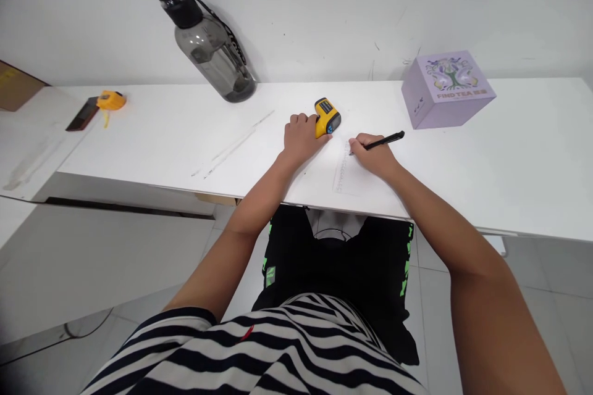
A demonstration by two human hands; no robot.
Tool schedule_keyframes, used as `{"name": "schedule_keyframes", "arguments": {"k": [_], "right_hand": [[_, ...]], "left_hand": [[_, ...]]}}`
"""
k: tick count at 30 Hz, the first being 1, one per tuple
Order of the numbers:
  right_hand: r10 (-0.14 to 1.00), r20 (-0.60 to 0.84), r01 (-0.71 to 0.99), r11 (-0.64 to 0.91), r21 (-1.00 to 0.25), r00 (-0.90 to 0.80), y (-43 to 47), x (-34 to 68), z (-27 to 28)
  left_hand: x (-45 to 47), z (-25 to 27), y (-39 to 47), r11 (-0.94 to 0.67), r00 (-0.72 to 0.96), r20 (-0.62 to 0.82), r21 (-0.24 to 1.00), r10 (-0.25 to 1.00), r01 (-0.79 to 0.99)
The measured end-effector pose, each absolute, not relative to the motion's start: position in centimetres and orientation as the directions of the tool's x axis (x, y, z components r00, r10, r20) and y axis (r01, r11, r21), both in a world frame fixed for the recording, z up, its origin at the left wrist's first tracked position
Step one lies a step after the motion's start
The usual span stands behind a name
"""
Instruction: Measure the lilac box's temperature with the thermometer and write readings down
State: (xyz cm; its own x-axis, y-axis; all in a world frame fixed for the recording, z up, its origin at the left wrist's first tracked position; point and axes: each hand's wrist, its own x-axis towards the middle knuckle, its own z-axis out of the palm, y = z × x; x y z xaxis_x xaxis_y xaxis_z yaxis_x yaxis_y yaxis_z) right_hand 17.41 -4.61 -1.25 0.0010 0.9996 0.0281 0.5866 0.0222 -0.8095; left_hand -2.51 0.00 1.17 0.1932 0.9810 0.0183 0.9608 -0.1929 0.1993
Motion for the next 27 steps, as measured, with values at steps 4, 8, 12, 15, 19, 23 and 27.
{"name": "schedule_keyframes", "arguments": {"k": [4,8,12,15,19,23,27], "right_hand": [[1.000,0.030,0.601,0.024,-0.799,0.001,-4.61,17.43,-1.20],[0.999,0.038,0.590,0.033,-0.807,-0.004,-4.66,17.32,-1.03],[0.999,0.037,0.611,0.032,-0.791,-0.004,-4.72,17.19,-0.79],[0.999,0.051,0.639,0.034,-0.769,0.008,-4.76,17.11,-0.70],[0.999,0.034,0.664,0.021,-0.748,0.007,-4.78,17.06,-0.66],[1.000,0.016,0.666,0.021,-0.746,-0.013,-4.76,17.16,-0.75],[0.999,0.039,0.660,0.041,-0.750,-0.018,-4.74,17.33,-1.00]], "left_hand": [[-2.57,1.04,0.14,-0.188,0.189,0.016,0.218,0.982,0.958],[-2.53,1.07,0.10,-0.208,0.210,0.013,0.230,0.978,0.951],[-2.48,1.19,0.01,-0.219,0.225,0.004,0.251,0.974,0.943],[-2.46,1.17,0.04,-0.218,0.225,0.001,0.254,0.974,0.942],[-2.50,0.99,0.16,-0.217,0.223,0.005,0.254,0.975,0.943],[-2.56,0.97,0.17,-0.216,0.221,0.006,0.247,0.975,0.945],[-2.59,1.13,0.08,-0.220,0.224,0.009,0.242,0.975,0.945]]}}
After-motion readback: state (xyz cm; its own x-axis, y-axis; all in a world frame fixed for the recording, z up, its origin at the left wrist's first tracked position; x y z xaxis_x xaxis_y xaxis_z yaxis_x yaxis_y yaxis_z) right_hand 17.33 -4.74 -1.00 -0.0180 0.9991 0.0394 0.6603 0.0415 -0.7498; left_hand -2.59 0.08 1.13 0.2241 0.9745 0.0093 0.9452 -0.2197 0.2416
